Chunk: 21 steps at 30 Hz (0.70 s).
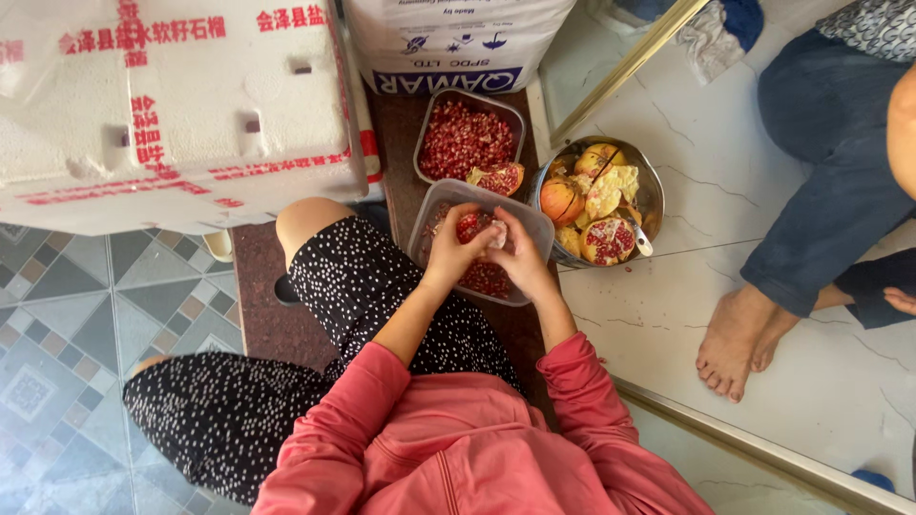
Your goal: The person sits on the floor and manually separates pomegranate seeds from the fruit's white pith. They place the extracted seeds into a clear plastic container and discard the pith into a metal bowl. The process is repetitive and involves handling multiple pomegranate sections.
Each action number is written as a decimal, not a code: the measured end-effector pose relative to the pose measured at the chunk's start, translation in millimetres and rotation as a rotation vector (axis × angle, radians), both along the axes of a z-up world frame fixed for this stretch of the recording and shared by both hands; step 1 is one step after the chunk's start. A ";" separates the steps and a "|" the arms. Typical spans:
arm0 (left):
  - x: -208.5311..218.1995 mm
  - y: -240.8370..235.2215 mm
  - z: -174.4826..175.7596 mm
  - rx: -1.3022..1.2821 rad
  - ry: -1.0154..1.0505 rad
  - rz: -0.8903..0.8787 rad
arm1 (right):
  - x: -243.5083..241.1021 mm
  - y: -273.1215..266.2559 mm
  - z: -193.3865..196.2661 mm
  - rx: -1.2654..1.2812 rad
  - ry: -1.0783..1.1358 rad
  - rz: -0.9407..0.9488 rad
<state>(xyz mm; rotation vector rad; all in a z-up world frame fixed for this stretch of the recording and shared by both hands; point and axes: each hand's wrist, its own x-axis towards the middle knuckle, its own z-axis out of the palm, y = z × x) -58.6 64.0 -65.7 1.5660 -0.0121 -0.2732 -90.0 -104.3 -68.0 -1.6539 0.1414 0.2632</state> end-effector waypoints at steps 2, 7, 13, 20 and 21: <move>11.7 -10.7 0.3 0.165 -0.052 -0.014 | -2.0 2.6 -8.0 -0.034 -0.133 0.001; 23.2 -18.1 -30.5 0.067 0.111 -0.193 | -6.6 -6.7 -15.6 0.149 -0.067 -0.062; 18.0 -1.4 -49.3 0.162 -0.027 -0.243 | 1.2 -10.7 -22.0 0.168 0.001 -0.045; 14.9 12.4 -33.0 0.282 -0.103 -0.195 | 12.0 0.6 -5.9 0.182 0.029 -0.023; 15.3 12.2 -31.1 0.298 -0.088 -0.212 | 10.6 0.1 -0.5 0.218 0.058 -0.030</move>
